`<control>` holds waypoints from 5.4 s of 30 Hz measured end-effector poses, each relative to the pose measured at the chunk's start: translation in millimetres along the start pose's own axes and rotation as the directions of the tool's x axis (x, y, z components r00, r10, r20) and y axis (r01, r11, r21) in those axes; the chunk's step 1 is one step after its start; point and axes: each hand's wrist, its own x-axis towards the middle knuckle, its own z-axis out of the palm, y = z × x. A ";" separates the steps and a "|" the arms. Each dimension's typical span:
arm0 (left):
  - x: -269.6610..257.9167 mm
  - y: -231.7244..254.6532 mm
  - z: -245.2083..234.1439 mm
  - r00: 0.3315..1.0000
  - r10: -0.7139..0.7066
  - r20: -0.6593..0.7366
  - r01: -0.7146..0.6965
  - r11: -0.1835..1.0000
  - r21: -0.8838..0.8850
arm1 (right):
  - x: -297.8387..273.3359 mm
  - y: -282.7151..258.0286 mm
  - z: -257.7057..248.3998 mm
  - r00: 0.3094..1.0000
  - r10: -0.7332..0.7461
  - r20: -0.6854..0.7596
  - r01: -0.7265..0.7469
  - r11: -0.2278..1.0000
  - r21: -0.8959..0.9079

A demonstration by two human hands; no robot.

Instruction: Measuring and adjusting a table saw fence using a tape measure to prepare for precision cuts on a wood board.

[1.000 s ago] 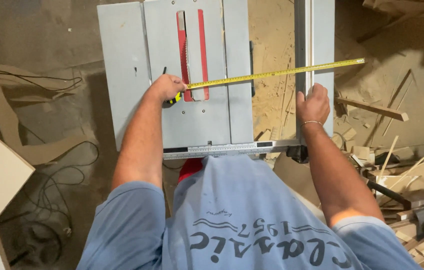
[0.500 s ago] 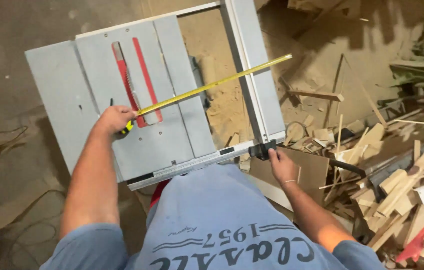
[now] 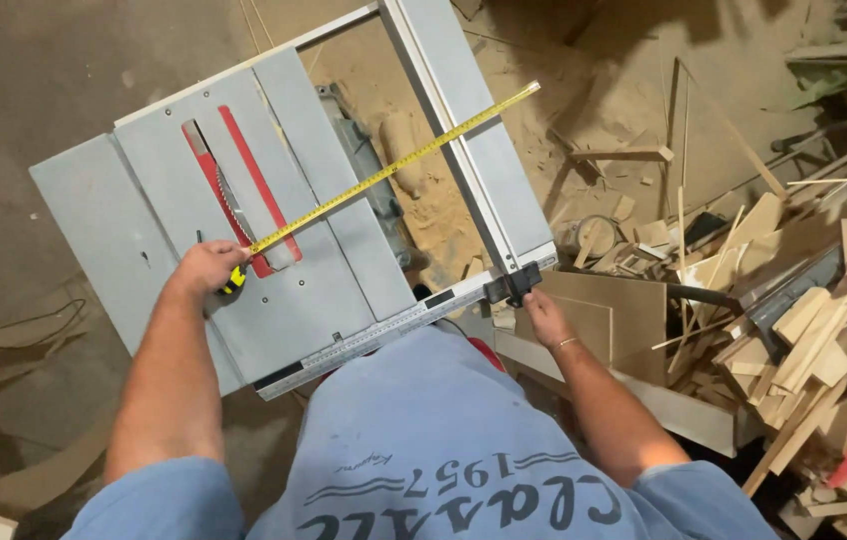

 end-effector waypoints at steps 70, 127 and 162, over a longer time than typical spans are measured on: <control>-121.0 -105.4 49.9 0.984 0.063 -0.170 -0.079 0.993 -0.093 | -36.9 -105.2 165.4 0.913 0.087 0.399 0.003 0.976 -0.220; -366.1 -207.6 355.1 0.840 -0.035 0.541 -0.542 -0.092 0.836 | -378.3 264.0 432.5 0.955 0.283 0.090 -0.161 0.241 0.957; -130.4 -109.8 26.6 0.947 0.291 -0.135 -0.161 0.796 0.583 | -20.1 -154.1 318.8 0.975 0.081 -0.207 0.221 -0.278 0.935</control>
